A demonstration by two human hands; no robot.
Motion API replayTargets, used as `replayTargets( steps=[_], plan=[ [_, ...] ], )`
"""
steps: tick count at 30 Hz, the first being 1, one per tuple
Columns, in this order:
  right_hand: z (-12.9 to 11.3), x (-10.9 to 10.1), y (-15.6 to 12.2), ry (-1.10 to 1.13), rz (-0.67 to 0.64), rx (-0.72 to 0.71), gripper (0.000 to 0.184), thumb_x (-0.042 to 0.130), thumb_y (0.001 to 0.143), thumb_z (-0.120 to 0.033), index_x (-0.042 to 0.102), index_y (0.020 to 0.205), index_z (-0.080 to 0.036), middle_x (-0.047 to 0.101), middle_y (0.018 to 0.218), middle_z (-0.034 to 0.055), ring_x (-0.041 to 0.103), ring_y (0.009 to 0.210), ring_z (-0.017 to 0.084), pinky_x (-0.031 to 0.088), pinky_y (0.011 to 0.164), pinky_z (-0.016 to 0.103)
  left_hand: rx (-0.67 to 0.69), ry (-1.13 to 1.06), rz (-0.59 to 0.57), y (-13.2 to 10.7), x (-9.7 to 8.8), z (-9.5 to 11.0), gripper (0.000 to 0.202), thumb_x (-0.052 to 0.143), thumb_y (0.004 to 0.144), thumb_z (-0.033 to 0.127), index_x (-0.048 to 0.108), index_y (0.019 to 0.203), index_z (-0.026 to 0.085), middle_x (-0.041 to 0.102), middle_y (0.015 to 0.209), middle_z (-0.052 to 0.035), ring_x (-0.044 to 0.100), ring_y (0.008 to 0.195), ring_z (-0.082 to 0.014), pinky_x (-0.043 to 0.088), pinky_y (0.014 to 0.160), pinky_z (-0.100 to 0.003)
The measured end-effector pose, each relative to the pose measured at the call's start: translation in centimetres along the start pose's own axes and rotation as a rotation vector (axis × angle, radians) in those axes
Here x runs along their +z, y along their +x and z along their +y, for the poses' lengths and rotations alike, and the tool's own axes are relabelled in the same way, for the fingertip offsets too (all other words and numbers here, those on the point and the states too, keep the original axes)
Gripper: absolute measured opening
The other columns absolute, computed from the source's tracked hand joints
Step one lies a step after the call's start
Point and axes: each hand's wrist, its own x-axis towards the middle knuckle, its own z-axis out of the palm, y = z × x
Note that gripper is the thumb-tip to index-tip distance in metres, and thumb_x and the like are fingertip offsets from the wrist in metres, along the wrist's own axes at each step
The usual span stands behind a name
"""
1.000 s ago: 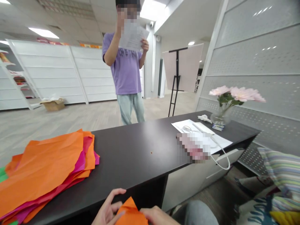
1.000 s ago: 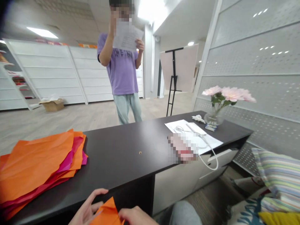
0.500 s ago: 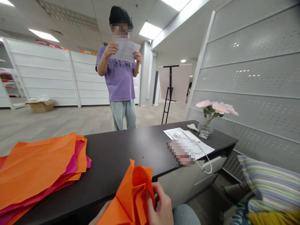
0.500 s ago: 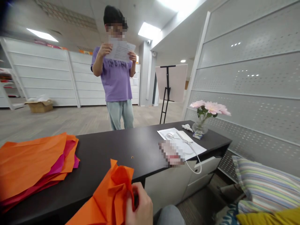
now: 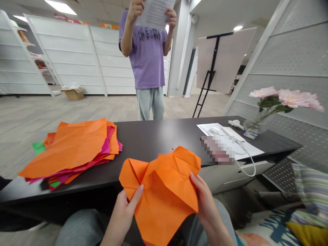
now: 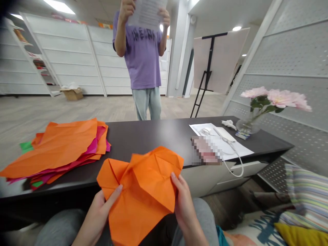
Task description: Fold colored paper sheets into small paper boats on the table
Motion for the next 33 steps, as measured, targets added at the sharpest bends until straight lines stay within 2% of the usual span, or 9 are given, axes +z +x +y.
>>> replayTargets(
  steps=[7,10,13,17,19,21,25,29,33],
  plan=[
    [-0.4,-0.9,1.1,0.128,0.022,0.071,0.032,0.084,0.071,-0.038,0.076,0.094,-0.017,0.08,0.099,0.007,0.075,0.084,0.023,0.056,0.069,0.028,-0.008,-0.07,-0.054,0.1,-1.2,0.4,0.045,0.075,0.076,0.055,0.07,0.092,0.012,0.077,0.095,-0.0108,0.072,0.091,-0.03,0.059,0.076,-0.033],
    [-0.1,-0.9,1.3,0.075,-0.021,0.133,0.029,0.083,0.073,-0.035,0.075,0.095,-0.017,0.08,0.097,0.0069,0.075,0.081,0.023,0.057,0.067,0.028,0.14,0.028,-0.024,0.7,-1.6,-0.6,0.053,0.075,0.079,0.045,0.062,0.119,0.014,0.071,0.119,-0.0148,0.069,0.111,-0.0311,0.057,0.092,-0.037],
    [0.2,-1.0,1.4,0.019,-0.076,0.219,0.025,0.083,0.074,-0.033,0.075,0.092,-0.017,0.08,0.089,0.0062,0.076,0.076,0.023,0.057,0.064,0.028,0.371,0.286,0.043,1.5,-1.8,-1.2,0.078,0.074,0.081,0.032,0.036,0.148,0.022,0.057,0.141,-0.0162,0.06,0.127,-0.0288,0.047,0.108,-0.045],
    [0.5,-1.2,1.4,-0.001,-0.126,0.303,0.02,0.082,0.075,-0.031,0.074,0.086,-0.017,0.08,0.082,0.0056,0.076,0.072,0.022,0.058,0.064,0.027,0.903,0.651,0.301,2.0,-2.3,-1.3,0.108,0.078,0.076,0.011,0.011,0.156,0.037,0.042,0.153,-0.0153,0.049,0.138,-0.0307,0.045,0.109,-0.055],
    [0.6,-1.2,1.4,0.005,-0.147,0.322,0.02,0.081,0.077,-0.031,0.074,0.089,-0.016,0.08,0.085,0.0062,0.076,0.074,0.021,0.059,0.067,0.026,1.16,0.804,0.441,1.7,-2.6,-1.1,0.119,0.079,0.07,-0.001,0.009,0.155,0.045,0.036,0.158,-0.0119,0.045,0.141,-0.0307,0.049,0.106,-0.053],
    [0.6,-1.1,1.4,0.009,-0.164,0.331,0.02,0.08,0.078,-0.03,0.074,0.091,-0.016,0.08,0.087,0.0067,0.076,0.076,0.021,0.059,0.07,0.027,1.293,0.928,0.433,1.3,-3.1,-0.8,0.113,0.076,0.069,-0.006,0.021,0.153,0.044,0.04,0.156,-0.0096,0.045,0.141,-0.0303,0.048,0.107,-0.052],
    [0.3,-0.9,1.4,-0.009,-0.133,0.33,0.023,0.082,0.075,-0.032,0.075,0.091,-0.017,0.08,0.089,0.0069,0.076,0.075,0.021,0.059,0.068,0.028,1.267,0.999,0.096,0.9,-3.5,-0.2,0.053,0.057,0.084,-0.005,0.059,0.129,0.023,0.068,0.126,-0.0112,0.062,0.124,-0.0235,0.048,0.109,-0.043],
    [-0.1,-1.3,1.6,0.023,-0.022,0.251,0.025,0.087,0.068,-0.032,0.076,0.087,-0.02,0.08,0.088,0.0039,0.075,0.076,0.021,0.06,0.066,0.027,1.21,0.8,0.065,1.0,-3.2,0.4,0.033,0.05,0.086,-0.002,0.069,0.101,0.02,0.075,0.099,-0.0063,0.071,0.096,-0.0174,0.054,0.099,-0.034],
    [-0.1,-2.1,2.3,0.063,0.117,0.101,0.031,0.09,0.06,-0.033,0.075,0.085,-0.022,0.079,0.086,0.001,0.074,0.074,0.02,0.06,0.062,0.026,0.748,0.58,0.041,0.8,-2.9,0.7,0.014,0.056,0.093,0.018,0.07,0.093,0.018,0.074,0.096,-0.0082,0.07,0.09,-0.0191,0.057,0.083,-0.026]
  ],
)
